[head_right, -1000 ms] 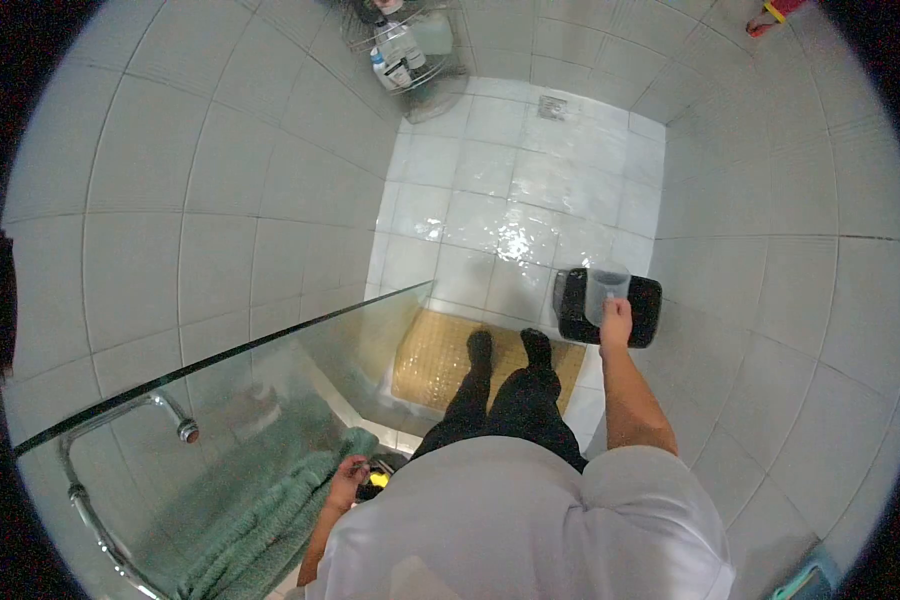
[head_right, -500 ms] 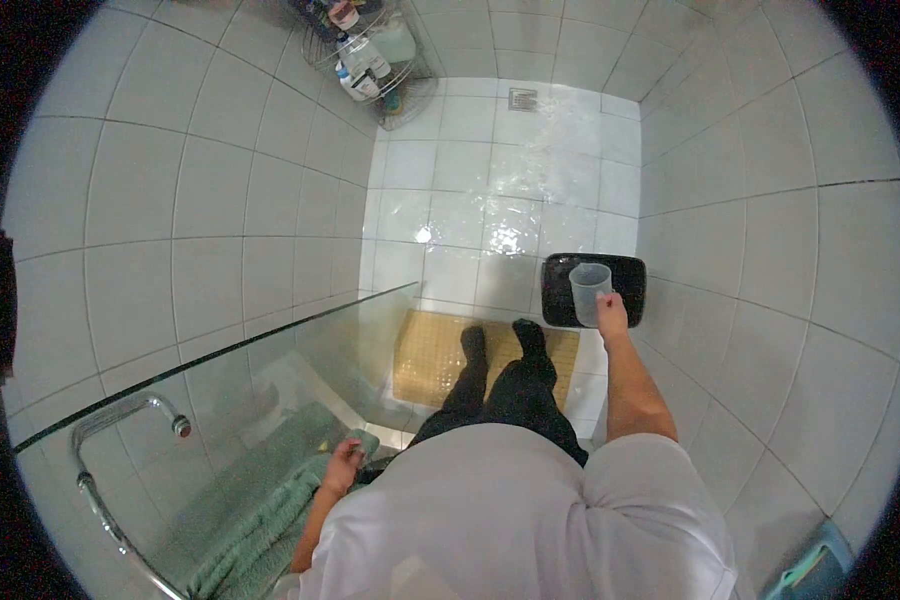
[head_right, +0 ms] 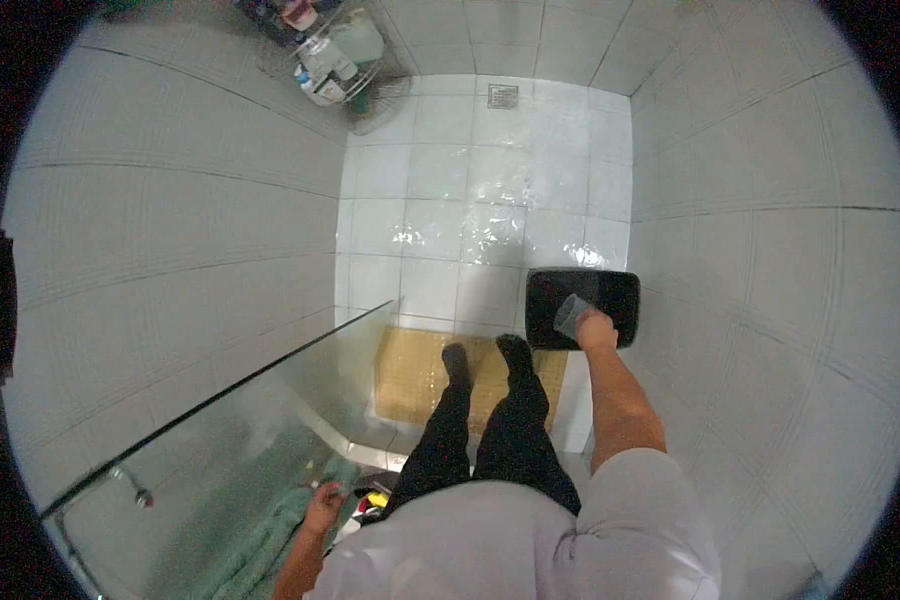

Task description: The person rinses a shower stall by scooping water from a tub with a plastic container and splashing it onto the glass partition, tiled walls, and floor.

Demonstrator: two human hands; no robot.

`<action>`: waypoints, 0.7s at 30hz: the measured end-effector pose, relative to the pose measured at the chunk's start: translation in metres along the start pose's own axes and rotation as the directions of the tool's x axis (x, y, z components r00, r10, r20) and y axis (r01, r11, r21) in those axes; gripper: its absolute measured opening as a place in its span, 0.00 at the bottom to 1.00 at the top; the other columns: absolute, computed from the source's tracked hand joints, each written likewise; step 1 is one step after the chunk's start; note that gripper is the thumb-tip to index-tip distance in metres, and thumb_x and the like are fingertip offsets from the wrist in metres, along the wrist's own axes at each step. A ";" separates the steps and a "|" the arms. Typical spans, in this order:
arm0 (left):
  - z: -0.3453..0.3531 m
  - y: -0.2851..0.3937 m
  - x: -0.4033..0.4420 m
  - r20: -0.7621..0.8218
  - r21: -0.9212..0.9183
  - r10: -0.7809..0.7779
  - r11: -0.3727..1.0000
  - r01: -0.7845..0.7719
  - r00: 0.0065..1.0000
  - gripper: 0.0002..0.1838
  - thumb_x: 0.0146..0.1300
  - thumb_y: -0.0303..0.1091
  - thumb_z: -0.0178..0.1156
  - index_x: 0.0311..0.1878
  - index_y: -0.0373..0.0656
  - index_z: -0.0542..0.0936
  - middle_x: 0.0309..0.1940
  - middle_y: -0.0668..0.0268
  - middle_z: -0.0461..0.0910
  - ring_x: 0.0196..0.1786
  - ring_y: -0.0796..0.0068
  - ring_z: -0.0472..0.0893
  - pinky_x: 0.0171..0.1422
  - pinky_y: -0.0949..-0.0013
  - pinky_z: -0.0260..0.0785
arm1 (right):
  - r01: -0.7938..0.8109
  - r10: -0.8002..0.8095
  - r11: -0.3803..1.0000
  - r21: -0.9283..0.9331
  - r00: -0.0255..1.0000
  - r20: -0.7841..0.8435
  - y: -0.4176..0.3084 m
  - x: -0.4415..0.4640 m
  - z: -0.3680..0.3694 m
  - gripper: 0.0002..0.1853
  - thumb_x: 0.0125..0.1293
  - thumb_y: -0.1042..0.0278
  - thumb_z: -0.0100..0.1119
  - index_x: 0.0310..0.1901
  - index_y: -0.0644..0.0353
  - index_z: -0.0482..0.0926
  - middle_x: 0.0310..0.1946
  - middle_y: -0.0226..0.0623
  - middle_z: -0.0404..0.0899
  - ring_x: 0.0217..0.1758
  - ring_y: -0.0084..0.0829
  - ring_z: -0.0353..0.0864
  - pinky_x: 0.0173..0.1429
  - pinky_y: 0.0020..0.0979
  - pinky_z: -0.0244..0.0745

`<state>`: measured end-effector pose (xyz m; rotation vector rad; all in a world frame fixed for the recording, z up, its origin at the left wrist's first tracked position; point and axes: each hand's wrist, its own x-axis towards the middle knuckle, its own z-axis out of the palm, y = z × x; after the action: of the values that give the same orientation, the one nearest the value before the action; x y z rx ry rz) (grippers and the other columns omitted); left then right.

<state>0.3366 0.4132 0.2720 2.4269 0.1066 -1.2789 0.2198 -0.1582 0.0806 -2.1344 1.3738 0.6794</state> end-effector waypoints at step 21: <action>0.072 0.066 0.077 0.118 0.011 0.047 0.999 -0.049 0.992 0.17 0.52 0.27 0.52 0.47 0.41 0.65 0.38 0.62 0.70 0.43 0.71 0.71 0.43 0.71 0.65 | 0.085 -0.007 0.929 -0.359 0.977 0.214 0.031 0.148 0.178 0.14 0.54 0.66 0.44 0.42 0.56 0.73 0.45 0.39 0.71 0.52 0.37 0.64 0.55 0.36 0.56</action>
<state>0.3421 0.3168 0.1935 2.3447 0.0063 -1.4016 0.2207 -0.1522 -0.1532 -2.2854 1.1476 1.1855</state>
